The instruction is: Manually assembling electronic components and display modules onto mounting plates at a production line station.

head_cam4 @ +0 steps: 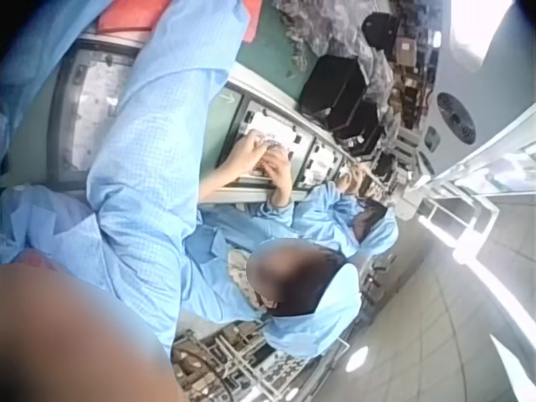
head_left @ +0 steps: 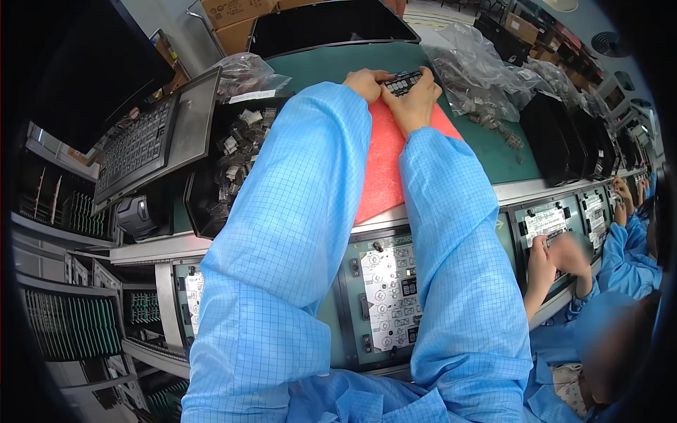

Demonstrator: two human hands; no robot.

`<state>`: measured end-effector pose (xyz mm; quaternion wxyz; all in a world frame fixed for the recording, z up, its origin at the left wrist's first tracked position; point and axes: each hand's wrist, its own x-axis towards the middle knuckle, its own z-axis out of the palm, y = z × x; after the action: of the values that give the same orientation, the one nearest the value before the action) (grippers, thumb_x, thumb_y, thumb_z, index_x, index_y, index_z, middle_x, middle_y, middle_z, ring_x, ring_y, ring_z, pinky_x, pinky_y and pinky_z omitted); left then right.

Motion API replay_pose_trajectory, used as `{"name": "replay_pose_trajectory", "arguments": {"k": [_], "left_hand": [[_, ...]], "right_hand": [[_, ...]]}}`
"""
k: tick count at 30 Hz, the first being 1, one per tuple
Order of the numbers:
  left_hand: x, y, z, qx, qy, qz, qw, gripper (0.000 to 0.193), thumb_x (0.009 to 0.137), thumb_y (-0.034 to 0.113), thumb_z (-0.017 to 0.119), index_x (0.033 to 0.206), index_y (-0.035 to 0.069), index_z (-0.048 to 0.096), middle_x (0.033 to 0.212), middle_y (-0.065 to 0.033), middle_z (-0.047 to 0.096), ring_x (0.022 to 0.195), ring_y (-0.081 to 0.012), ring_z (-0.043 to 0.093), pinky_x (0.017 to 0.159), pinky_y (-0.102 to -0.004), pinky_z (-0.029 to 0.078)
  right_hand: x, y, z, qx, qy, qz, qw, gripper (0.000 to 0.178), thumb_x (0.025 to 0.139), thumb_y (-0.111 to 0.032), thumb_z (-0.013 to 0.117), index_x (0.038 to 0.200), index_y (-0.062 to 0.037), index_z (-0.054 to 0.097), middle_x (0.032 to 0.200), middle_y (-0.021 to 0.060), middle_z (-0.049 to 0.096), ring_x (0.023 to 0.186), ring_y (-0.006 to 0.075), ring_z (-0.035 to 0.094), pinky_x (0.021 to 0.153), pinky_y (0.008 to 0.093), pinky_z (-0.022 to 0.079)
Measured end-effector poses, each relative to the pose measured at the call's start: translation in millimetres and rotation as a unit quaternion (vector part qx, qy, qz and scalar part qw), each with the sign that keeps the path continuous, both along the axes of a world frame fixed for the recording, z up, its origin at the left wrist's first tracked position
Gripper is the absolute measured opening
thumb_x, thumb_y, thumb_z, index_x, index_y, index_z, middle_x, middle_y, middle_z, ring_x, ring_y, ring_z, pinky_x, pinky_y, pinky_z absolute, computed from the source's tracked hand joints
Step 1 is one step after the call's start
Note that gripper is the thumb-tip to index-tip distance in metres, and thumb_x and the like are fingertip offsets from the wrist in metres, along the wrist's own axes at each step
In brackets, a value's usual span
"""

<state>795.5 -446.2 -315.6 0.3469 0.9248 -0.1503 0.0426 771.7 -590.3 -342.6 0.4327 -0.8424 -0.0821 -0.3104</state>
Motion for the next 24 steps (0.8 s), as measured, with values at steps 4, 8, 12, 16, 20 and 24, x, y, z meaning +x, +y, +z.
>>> {"name": "replay_pose_trajectory", "arguments": {"k": [4,8,12,16,20,24], "left_hand": [[1.0,-15.2,0.5,0.011,0.013,0.033,0.999,0.05,0.09,0.003,0.047,0.134,0.02,0.064,0.128,-0.014,0.066,0.117,-0.0301,0.063,0.103,-0.0361,0.045],[-4.8,-5.0,-9.5,0.127,-0.044,0.02,0.991,0.055,0.084,0.012,0.055,0.136,0.026,0.062,0.145,-0.0017,0.055,0.132,-0.0356,0.05,0.114,-0.0479,0.032],[-16.0,-23.7,-11.7,0.149,-0.037,0.033,0.988,0.054,0.08,0.015,0.058,0.135,0.016,0.062,0.145,-0.0076,0.055,0.134,-0.0379,0.045,0.111,-0.0516,0.035],[-52.9,-65.7,28.0,0.11,-0.04,0.093,0.989,0.053,0.08,0.025,0.069,0.127,0.003,0.062,0.132,-0.0192,0.055,0.135,-0.0382,0.04,0.108,-0.0516,0.037],[-47.8,-92.2,-12.9,0.171,-0.121,0.214,0.954,0.059,0.077,0.041,0.078,0.121,0.005,0.063,0.127,-0.0148,0.057,0.129,-0.0349,0.046,0.104,-0.0508,0.042],[-28.0,-83.5,-28.8,0.242,-0.204,0.156,0.936,0.047,0.088,0.04,0.069,0.119,0.005,0.062,0.118,-0.0138,0.061,0.11,-0.0348,0.061,0.091,-0.0483,0.05]], "right_hand": [[-7.8,-11.6,4.3,0.065,-0.042,-0.029,0.997,0.095,0.069,-0.035,0.088,0.138,0.0068,0.038,0.128,0.0293,0.053,0.121,0.0439,0.046,0.105,0.0468,0.039],[1.6,-15.6,8.1,0.24,-0.025,-0.005,0.97,0.099,0.071,-0.037,0.089,0.138,0.01,0.034,0.126,0.0258,0.054,0.116,0.0301,0.054,0.099,0.0394,0.045],[17.0,-50.5,-10.9,0.281,-0.007,0.064,0.958,0.093,0.079,-0.027,0.087,0.139,0.0116,0.028,0.122,0.0195,0.056,0.102,0.0176,0.059,0.082,0.0259,0.049],[-17.7,-66.4,44.8,0.368,0.039,0.108,0.923,0.096,0.08,-0.041,0.083,0.142,0.0059,0.026,0.116,0.0106,0.06,0.105,0.0148,0.057,0.082,0.0289,0.047],[-23.7,-75.8,42.4,0.418,0.14,0.078,0.894,0.087,0.083,-0.05,0.078,0.138,-0.001,0.034,0.106,0.0054,0.058,0.089,0.0129,0.053,0.08,0.031,0.046],[-33.9,-61.8,12.8,0.448,0.177,0.104,0.87,0.087,0.084,-0.054,0.075,0.139,-0.0005,0.034,0.106,0.0064,0.058,0.088,0.0139,0.052,0.084,0.0319,0.046]]}}
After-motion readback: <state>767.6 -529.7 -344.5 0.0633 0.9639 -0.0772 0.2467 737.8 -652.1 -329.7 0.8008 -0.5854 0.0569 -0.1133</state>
